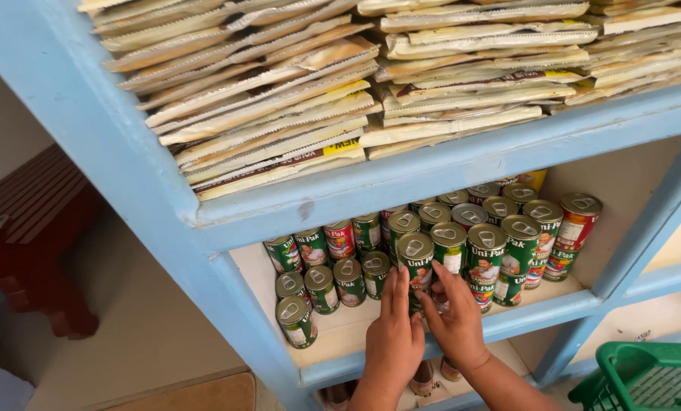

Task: Organizing and straightening canned goods on a store shelf.

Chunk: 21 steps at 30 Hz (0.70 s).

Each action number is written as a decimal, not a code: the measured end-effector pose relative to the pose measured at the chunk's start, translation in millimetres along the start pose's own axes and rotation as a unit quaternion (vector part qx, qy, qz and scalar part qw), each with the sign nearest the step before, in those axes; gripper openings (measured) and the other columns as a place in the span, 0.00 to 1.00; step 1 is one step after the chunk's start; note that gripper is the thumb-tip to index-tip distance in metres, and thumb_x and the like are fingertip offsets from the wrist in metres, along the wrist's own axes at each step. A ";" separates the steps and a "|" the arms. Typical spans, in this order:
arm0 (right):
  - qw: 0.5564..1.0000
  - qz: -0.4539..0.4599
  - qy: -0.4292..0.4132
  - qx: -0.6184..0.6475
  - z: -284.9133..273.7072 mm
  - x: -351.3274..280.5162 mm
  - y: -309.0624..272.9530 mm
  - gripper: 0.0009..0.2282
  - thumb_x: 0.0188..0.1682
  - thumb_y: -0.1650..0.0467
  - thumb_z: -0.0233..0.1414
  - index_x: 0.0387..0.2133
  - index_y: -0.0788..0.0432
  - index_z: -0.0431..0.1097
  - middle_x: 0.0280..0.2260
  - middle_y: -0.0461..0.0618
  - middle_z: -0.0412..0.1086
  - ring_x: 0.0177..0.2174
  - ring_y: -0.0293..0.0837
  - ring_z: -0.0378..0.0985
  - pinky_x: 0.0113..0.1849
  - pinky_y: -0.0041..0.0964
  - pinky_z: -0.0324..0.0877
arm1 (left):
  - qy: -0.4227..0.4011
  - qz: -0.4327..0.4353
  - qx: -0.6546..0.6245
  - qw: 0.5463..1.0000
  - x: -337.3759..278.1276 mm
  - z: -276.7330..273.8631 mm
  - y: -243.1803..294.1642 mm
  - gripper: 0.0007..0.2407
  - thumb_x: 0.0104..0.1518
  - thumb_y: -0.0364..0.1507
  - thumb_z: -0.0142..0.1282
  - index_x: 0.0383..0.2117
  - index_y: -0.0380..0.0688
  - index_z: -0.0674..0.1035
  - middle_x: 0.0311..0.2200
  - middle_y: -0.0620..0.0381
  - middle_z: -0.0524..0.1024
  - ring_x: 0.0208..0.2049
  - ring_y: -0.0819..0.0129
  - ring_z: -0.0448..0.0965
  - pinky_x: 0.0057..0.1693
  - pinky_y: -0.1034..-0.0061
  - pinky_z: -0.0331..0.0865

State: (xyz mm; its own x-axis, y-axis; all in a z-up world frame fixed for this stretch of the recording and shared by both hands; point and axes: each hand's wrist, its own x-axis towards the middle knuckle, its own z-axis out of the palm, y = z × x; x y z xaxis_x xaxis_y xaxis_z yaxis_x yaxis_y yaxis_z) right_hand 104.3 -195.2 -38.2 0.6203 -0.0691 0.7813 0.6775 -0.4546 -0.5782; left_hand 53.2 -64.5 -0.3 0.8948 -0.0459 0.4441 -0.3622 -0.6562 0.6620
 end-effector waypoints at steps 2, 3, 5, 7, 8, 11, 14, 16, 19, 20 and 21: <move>1.000 0.030 0.001 0.008 -0.4 2.6 -5.2 0.28 0.40 0.77 0.62 0.58 0.60 0.65 0.29 0.49 0.69 0.28 0.41 0.73 0.31 0.34 0.72 | 0.013 0.017 0.004 1.000 -0.3 6.3 -4.2 0.35 0.56 0.24 0.54 0.71 0.49 0.51 0.70 0.41 0.56 0.46 0.39 0.80 0.43 0.56 0.78; 0.998 0.058 0.003 0.017 -1.0 3.7 -8.0 0.28 0.40 0.77 0.63 0.57 0.60 0.65 0.27 0.48 0.70 0.26 0.40 0.74 0.30 0.33 0.72 | 0.030 0.034 0.008 0.999 -0.7 9.5 -6.1 0.35 0.56 0.24 0.54 0.71 0.48 0.51 0.69 0.39 0.56 0.47 0.38 0.79 0.42 0.56 0.78; 0.997 0.067 0.002 0.030 1.5 2.1 -3.0 0.28 0.41 0.77 0.62 0.58 0.60 0.65 0.26 0.47 0.71 0.24 0.38 0.74 0.29 0.32 0.73 | 0.025 0.035 0.018 0.999 1.1 11.8 -8.8 0.35 0.56 0.25 0.55 0.71 0.48 0.51 0.69 0.39 0.56 0.47 0.38 0.79 0.41 0.56 0.78; 0.996 0.073 -0.007 0.043 3.1 0.2 1.3 0.28 0.42 0.77 0.61 0.59 0.60 0.64 0.25 0.46 0.72 0.23 0.35 0.75 0.28 0.30 0.74 | 0.026 0.028 0.027 0.999 1.7 13.0 -9.0 0.35 0.56 0.25 0.55 0.70 0.48 0.51 0.69 0.38 0.56 0.47 0.38 0.80 0.40 0.57 0.78; 0.995 0.091 -0.006 0.048 4.3 -0.7 3.3 0.28 0.42 0.77 0.62 0.59 0.60 0.64 0.24 0.47 0.71 0.23 0.36 0.74 0.27 0.31 0.74 | 0.021 0.022 0.030 0.999 2.3 12.5 -8.6 0.35 0.55 0.25 0.55 0.70 0.48 0.50 0.69 0.39 0.56 0.46 0.38 0.79 0.40 0.56 0.78; 0.992 0.108 -0.014 0.064 6.6 -4.7 9.5 0.27 0.43 0.77 0.62 0.59 0.60 0.64 0.24 0.47 0.71 0.23 0.35 0.73 0.27 0.30 0.74 | 0.011 0.005 0.026 1.000 1.0 9.1 -5.9 0.36 0.55 0.25 0.55 0.70 0.48 0.50 0.69 0.41 0.56 0.46 0.39 0.79 0.41 0.55 0.77; 0.992 0.108 -0.018 0.067 6.4 -6.1 10.0 0.27 0.43 0.76 0.62 0.59 0.61 0.64 0.25 0.46 0.72 0.23 0.35 0.74 0.28 0.30 0.74 | -0.003 -0.007 0.019 1.000 -0.8 1.8 -3.4 0.35 0.55 0.26 0.55 0.70 0.50 0.51 0.70 0.42 0.55 0.45 0.40 0.80 0.42 0.55 0.77; 0.992 0.107 -0.018 0.057 5.1 -8.9 8.3 0.27 0.43 0.76 0.62 0.59 0.61 0.64 0.25 0.47 0.71 0.23 0.35 0.73 0.27 0.31 0.73 | -0.010 -0.013 0.019 1.000 -2.8 -4.1 -4.1 0.34 0.56 0.26 0.55 0.70 0.52 0.52 0.71 0.42 0.54 0.45 0.40 0.80 0.43 0.56 0.77; 0.999 -0.010 0.016 0.041 6.7 -18.8 6.8 0.27 0.42 0.75 0.63 0.57 0.62 0.64 0.26 0.45 0.71 0.26 0.35 0.74 0.31 0.31 0.73 | 0.035 0.019 0.011 0.999 -7.2 -17.6 -8.6 0.34 0.55 0.25 0.56 0.70 0.53 0.54 0.70 0.40 0.54 0.50 0.38 0.77 0.43 0.56 0.77; 0.998 -0.016 0.012 0.054 8.2 -23.9 7.4 0.25 0.43 0.76 0.62 0.55 0.62 0.66 0.25 0.45 0.71 0.25 0.36 0.73 0.31 0.32 0.72 | 0.070 0.031 -0.004 0.997 -8.9 -24.0 -9.6 0.33 0.56 0.25 0.56 0.69 0.53 0.56 0.69 0.41 0.57 0.52 0.39 0.76 0.44 0.57 0.78; 0.998 -0.021 0.007 0.066 9.6 -29.1 8.1 0.22 0.44 0.76 0.62 0.54 0.62 0.68 0.25 0.45 0.71 0.25 0.37 0.72 0.30 0.33 0.70 | 0.105 0.044 -0.019 0.993 -10.6 -30.3 -10.7 0.31 0.56 0.24 0.56 0.69 0.52 0.59 0.68 0.42 0.59 0.54 0.39 0.76 0.45 0.59 0.78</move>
State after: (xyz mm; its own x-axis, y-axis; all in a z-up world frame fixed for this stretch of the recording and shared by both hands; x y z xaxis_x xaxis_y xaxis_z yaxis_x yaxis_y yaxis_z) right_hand 95.6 -188.4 -67.8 0.5849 -0.0652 0.8085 0.7501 -0.3358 -0.5697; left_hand 39.6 -34.2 6.2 0.7867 0.0597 0.6144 -0.4488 -0.6281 0.6357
